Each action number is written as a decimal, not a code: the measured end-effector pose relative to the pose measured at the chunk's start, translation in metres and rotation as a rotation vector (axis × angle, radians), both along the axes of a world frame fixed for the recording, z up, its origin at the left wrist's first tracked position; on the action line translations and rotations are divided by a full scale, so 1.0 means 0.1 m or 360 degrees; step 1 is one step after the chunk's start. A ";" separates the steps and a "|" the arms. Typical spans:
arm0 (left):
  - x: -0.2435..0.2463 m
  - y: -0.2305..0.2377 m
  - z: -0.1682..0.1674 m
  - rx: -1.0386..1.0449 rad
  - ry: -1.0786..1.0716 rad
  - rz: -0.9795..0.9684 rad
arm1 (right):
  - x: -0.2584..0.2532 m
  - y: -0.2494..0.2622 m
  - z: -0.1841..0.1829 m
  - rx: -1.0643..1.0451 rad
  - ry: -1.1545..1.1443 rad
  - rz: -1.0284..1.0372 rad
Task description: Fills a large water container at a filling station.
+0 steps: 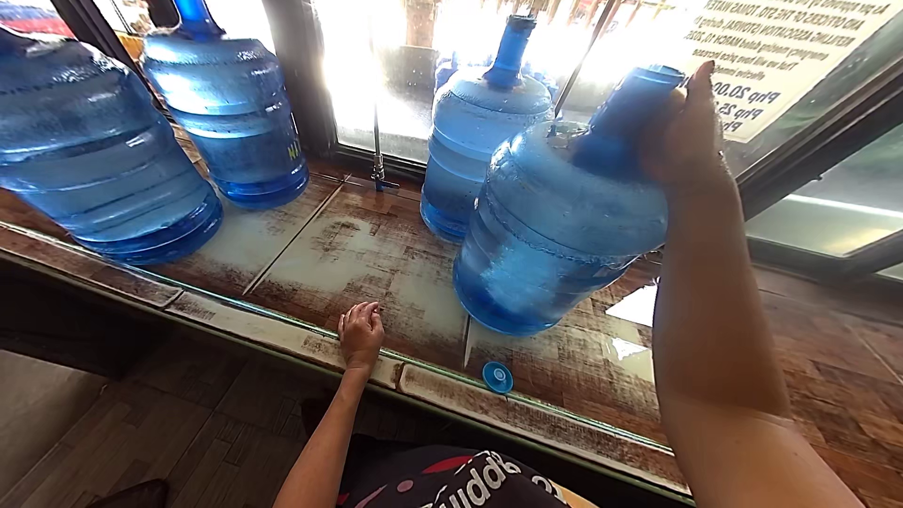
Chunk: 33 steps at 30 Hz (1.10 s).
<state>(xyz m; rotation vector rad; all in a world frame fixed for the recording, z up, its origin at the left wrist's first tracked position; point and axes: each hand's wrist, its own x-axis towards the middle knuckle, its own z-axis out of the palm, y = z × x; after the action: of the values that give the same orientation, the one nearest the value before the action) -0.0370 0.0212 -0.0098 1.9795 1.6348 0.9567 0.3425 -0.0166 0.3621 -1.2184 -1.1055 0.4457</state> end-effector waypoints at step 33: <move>0.00 0.00 -0.01 -0.0019 0.0001 0.0035 | 0.00 0.01 0.00 0.0033 0.0007 0.0006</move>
<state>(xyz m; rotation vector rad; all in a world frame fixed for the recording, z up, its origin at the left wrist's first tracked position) -0.0366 0.0211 -0.0109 1.9582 1.6617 0.9524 0.3426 -0.0153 0.3616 -1.1968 -1.1067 0.4387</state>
